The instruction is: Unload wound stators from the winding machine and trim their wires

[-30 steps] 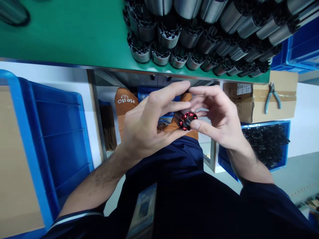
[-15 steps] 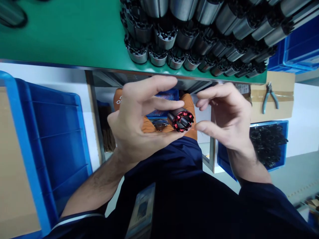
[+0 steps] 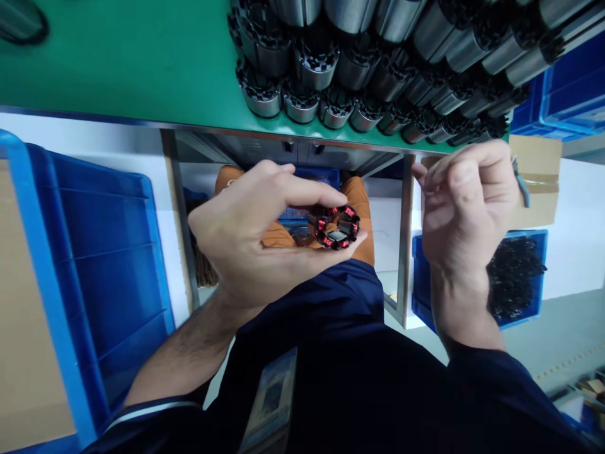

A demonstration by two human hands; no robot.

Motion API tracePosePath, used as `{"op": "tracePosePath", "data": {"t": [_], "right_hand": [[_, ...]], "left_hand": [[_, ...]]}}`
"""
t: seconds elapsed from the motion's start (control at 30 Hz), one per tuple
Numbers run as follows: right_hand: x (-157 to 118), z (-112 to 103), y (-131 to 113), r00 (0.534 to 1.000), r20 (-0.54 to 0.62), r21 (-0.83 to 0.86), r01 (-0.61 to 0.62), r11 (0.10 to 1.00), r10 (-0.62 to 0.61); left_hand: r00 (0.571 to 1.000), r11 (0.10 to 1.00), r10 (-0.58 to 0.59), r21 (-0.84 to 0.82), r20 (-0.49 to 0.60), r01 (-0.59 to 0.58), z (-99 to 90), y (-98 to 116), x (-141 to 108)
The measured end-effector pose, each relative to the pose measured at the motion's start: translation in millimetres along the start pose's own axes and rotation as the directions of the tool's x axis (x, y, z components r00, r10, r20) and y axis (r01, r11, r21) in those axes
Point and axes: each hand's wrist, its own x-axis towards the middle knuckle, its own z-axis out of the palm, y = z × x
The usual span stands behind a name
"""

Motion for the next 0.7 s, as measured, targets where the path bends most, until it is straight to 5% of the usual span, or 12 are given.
{"op": "tracePosePath", "data": {"t": [0.13, 0.4, 0.53, 0.7], "right_hand": [[-21.7, 11.2, -4.1, 0.985, 0.168, -0.031, -0.034, 0.999, 0.039], [-20.5, 14.7, -8.4, 0.967, 0.248, -0.106, -0.039, 0.994, 0.065], [-13.5, 9.2, -13.8, 0.971, 0.236, -0.129, -0.003, 0.992, 0.034], [-33.1, 27.7, -7.6, 0.961, 0.182, 0.018, -0.215, 0.976, 0.208]], "left_hand": [[0.977, 0.97, 0.208, 0.134, -0.036, -0.202, 2.3, -7.5, 0.9], [0.993, 0.983, 0.11, 0.143, 0.042, -0.115, -0.5, -10.7, 2.7], [0.966, 0.965, 0.229, 0.101, 0.124, -0.242, 3.0, -10.1, 4.8], [0.973, 0.975, 0.213, 0.05, 0.084, -0.218, 8.6, -6.4, 6.3]]}}
